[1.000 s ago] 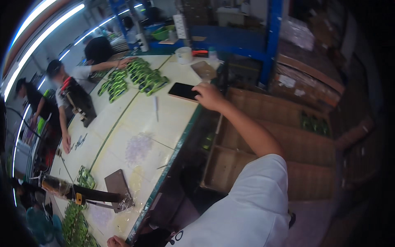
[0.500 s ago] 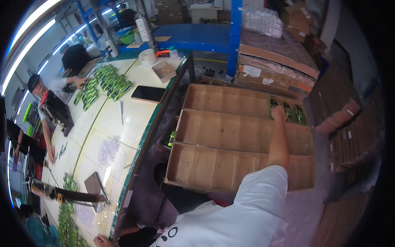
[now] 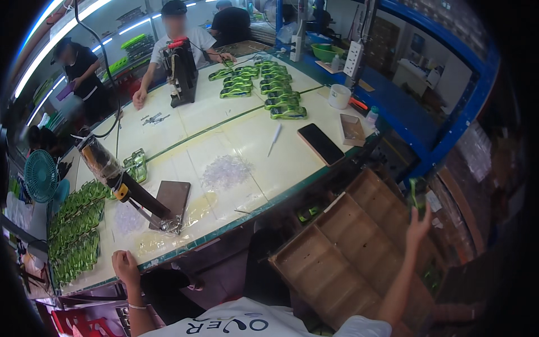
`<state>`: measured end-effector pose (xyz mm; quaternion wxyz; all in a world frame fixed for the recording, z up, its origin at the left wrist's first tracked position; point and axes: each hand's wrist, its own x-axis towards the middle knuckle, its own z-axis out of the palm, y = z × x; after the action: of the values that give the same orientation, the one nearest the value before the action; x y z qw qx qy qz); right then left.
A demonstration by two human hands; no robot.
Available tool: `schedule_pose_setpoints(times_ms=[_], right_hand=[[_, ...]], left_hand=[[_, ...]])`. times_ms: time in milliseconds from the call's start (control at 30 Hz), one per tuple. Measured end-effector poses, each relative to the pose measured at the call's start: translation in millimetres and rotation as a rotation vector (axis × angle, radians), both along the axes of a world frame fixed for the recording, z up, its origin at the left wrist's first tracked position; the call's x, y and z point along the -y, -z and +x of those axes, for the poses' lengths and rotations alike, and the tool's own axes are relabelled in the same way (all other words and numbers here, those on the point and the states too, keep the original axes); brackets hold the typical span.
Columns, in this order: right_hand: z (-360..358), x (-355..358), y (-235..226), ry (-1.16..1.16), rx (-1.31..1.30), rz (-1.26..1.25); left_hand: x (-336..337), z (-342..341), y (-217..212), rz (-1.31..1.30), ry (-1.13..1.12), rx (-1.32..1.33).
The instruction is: The person assembles small green electronic devices at a workbench. They pick up the green plastic casing, insert a black internal component, and use a white pen-like tool to press or adjust parts inside. The person then closes the casing and places the finished unit on the table among other completed items.
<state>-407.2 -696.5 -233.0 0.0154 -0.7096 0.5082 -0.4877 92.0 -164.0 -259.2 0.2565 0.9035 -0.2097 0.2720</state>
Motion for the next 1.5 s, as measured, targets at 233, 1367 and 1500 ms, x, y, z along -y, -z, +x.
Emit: schedule_pose_setpoints(times_ms=[233, 1367, 1500], right_hand=[[333, -16, -36, -0.941, -0.265, 0.156], [322, -397, -228, -1.412, 0.322, -0.732], [305, -363, -247, -1.830, -0.033, -0.974]], left_hand=[[-2, -2, 0, -0.045, -0.013, 0.032], [-76, 80, -43, 0.339, -0.261, 0.032], [-89, 71, -15, 0.396, -0.319, -0.029]])
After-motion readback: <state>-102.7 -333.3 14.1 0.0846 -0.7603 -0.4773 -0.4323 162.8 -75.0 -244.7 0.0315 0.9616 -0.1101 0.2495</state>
